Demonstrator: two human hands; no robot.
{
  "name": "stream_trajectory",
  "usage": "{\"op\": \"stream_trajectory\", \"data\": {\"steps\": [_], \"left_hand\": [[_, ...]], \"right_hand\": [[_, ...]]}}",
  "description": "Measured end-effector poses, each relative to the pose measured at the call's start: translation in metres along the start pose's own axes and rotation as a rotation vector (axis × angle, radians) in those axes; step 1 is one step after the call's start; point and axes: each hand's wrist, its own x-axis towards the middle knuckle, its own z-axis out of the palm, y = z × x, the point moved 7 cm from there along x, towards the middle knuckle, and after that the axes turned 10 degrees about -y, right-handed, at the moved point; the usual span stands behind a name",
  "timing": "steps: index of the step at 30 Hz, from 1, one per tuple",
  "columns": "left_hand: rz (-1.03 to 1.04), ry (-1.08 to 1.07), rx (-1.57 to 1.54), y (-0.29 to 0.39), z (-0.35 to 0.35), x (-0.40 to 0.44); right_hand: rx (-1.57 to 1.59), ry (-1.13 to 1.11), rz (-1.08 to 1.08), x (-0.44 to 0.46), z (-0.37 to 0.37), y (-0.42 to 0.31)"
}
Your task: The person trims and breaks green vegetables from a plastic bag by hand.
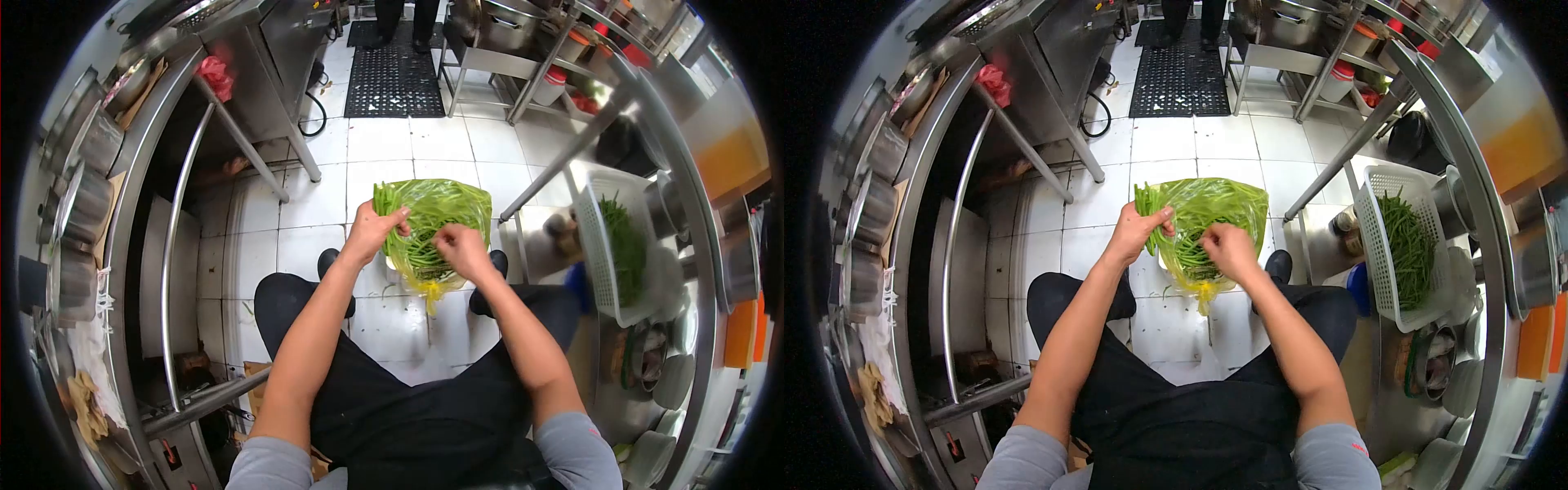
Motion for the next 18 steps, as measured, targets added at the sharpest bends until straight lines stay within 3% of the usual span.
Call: {"op": "stream_trajectory", "data": {"steps": [5, 7, 11, 13, 16, 18], "left_hand": [[-0.079, -0.143, 0.123, -0.004, 0.034, -0.003], [-0.118, -0.266, 0.251, -0.012, 0.050, -0.003], [-0.186, -0.219, 0.441, -0.012, 0.048, -0.004], [-0.116, -0.222, 0.450, -0.005, 0.048, -0.004], [-0.078, -0.262, 0.566, 0.004, 0.052, -0.006], [-0.257, -0.243, 0.513, -0.002, 0.051, -0.008]], "right_hand": [[0.226, 0.026, 0.096, -0.006, -0.037, -0.008], [0.551, 0.007, 0.108, -0.008, -0.033, -0.011], [0.632, -0.016, 0.127, -0.010, -0.028, -0.008], [0.079, -0.064, -0.048, -0.012, -0.038, -0.030], [-0.064, 0.000, -0.106, -0.012, -0.037, -0.040], [-0.169, 0.177, -0.130, -0.010, -0.037, -0.042]]}}
